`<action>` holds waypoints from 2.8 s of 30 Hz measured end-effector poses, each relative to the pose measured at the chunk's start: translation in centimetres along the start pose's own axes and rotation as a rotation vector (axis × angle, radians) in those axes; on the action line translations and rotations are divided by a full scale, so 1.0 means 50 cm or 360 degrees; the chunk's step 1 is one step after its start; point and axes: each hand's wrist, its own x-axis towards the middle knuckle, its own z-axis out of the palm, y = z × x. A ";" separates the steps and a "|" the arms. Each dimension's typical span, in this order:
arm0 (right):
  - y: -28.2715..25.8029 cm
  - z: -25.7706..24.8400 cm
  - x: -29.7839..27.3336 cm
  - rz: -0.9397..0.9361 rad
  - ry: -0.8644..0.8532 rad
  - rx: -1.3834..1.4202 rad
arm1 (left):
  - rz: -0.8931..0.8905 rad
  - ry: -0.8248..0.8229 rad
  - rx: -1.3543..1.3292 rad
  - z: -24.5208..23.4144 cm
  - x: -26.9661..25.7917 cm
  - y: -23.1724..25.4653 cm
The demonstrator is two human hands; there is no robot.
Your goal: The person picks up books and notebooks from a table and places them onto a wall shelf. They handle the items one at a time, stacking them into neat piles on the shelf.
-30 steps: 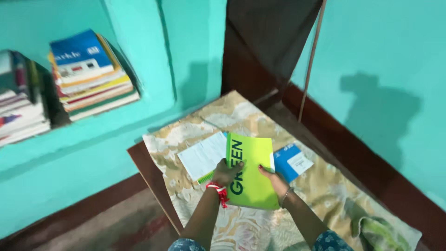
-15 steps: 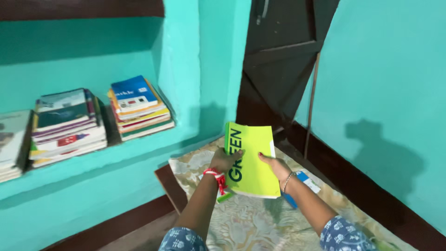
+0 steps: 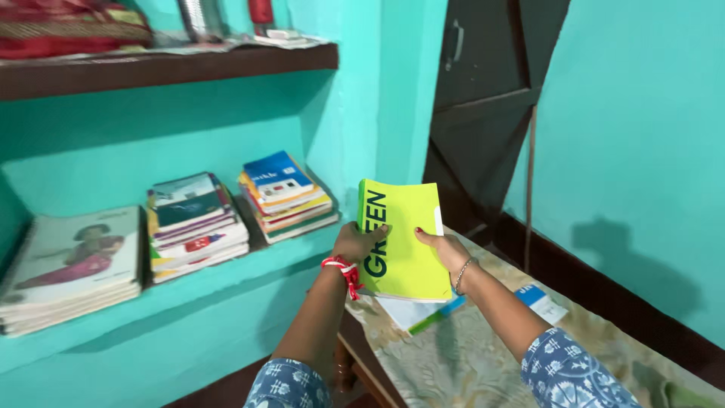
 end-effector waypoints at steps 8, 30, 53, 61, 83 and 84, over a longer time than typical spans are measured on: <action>-0.006 0.137 -0.001 -0.0082 -0.0031 -0.0138 | 0.0183 0.0042 -0.0078 -0.149 -0.023 0.017; -0.106 0.296 0.116 -0.0116 -0.0554 -0.0128 | 0.0191 0.0557 0.0140 -0.328 -0.063 0.152; -0.049 0.581 0.235 -0.0195 -0.0692 -0.0321 | -0.0154 0.0997 0.0380 -0.613 -0.012 0.062; -0.057 0.699 0.306 -0.0267 -0.0444 -0.0501 | 0.0094 0.0868 -0.0248 -0.730 0.042 0.054; -0.010 0.851 0.749 0.0189 -0.0874 -0.0228 | 0.0105 0.1357 -0.0143 -0.837 0.317 -0.110; 0.008 0.851 0.773 0.0244 -0.0962 -0.0154 | 0.0046 0.1406 -0.0094 -0.838 0.323 -0.122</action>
